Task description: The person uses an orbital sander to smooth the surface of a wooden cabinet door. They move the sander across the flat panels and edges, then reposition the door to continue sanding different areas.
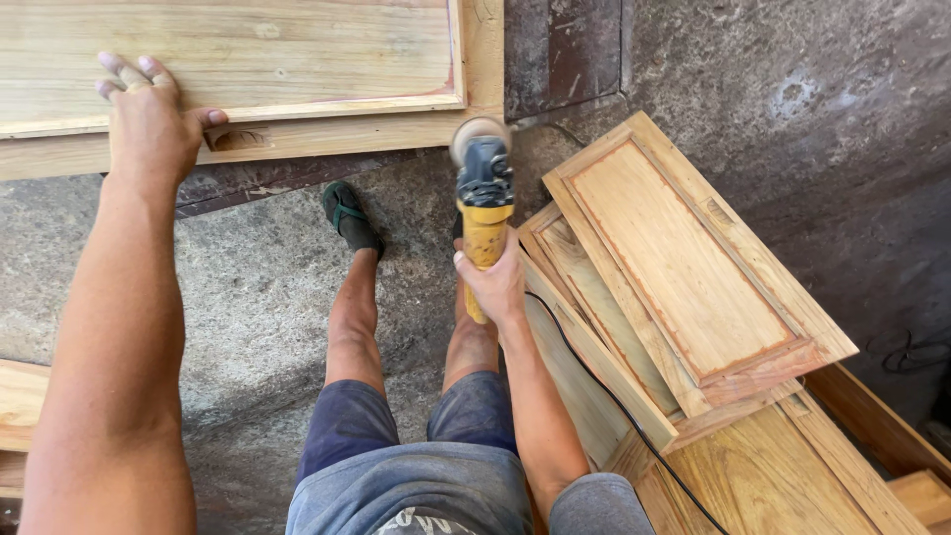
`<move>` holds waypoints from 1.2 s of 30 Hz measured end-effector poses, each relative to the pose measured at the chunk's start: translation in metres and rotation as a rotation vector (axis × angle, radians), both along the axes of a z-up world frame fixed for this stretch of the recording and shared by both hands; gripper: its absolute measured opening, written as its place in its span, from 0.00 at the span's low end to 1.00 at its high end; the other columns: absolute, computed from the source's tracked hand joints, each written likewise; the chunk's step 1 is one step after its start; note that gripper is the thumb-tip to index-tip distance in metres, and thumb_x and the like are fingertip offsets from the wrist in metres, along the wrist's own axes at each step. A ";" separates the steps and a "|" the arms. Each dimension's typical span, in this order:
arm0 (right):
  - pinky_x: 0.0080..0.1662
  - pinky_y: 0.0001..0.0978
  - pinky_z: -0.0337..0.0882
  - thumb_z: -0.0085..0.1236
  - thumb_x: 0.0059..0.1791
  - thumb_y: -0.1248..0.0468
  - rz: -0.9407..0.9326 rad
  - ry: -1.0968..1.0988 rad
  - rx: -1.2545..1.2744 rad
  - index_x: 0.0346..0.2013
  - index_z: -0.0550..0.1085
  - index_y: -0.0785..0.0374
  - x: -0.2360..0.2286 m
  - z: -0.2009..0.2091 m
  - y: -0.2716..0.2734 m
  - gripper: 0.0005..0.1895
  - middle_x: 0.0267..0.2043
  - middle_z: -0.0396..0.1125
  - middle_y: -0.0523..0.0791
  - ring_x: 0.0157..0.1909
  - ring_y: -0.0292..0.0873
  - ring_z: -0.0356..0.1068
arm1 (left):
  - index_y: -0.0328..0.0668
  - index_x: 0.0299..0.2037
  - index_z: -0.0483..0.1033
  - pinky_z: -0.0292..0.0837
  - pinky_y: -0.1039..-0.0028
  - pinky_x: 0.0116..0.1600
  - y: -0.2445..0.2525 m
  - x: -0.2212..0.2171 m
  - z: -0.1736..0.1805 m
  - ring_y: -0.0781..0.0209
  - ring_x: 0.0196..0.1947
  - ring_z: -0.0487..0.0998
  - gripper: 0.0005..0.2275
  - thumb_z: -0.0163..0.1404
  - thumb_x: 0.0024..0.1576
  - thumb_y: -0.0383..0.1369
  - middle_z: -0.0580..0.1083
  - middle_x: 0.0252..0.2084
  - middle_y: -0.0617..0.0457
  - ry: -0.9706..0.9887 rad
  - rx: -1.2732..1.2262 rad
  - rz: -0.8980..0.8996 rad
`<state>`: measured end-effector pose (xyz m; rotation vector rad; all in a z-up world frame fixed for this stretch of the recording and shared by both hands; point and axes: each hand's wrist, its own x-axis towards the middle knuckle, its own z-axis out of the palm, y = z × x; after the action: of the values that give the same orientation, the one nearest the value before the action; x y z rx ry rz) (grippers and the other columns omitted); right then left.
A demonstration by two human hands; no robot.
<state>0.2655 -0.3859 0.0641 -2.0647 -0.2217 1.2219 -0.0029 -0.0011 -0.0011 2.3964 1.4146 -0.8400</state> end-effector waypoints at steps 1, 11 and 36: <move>0.53 0.42 0.74 0.69 0.42 0.58 0.053 -0.032 0.025 0.57 0.65 0.69 -0.005 0.000 0.003 0.35 0.49 0.74 0.55 0.51 0.50 0.76 | 0.15 0.74 0.55 0.65 0.46 0.63 0.000 0.000 0.000 0.07 0.64 0.57 0.46 0.55 0.60 0.56 0.50 0.67 0.05 0.005 0.014 -0.027; 0.53 0.39 0.74 0.68 0.43 0.58 0.227 0.046 0.056 0.59 0.64 0.68 -0.086 0.016 0.065 0.35 0.48 0.74 0.53 0.51 0.49 0.77 | 0.20 0.54 0.73 0.64 0.53 0.61 0.014 0.005 0.007 0.39 0.45 0.79 0.38 0.60 0.53 0.58 0.78 0.42 0.32 0.020 -0.026 0.063; 0.54 0.39 0.75 0.70 0.43 0.58 0.154 -0.042 0.040 0.59 0.64 0.68 -0.137 0.013 0.065 0.36 0.49 0.74 0.52 0.51 0.46 0.76 | 0.32 0.41 0.83 0.66 0.48 0.58 0.014 -0.001 0.006 0.44 0.38 0.81 0.23 0.67 0.46 0.46 0.79 0.38 0.38 -0.160 0.122 -0.095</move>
<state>0.1286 -0.3205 0.0772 -2.0714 -0.4283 1.2554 -0.0040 0.0126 0.0045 2.5746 1.3352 -0.5818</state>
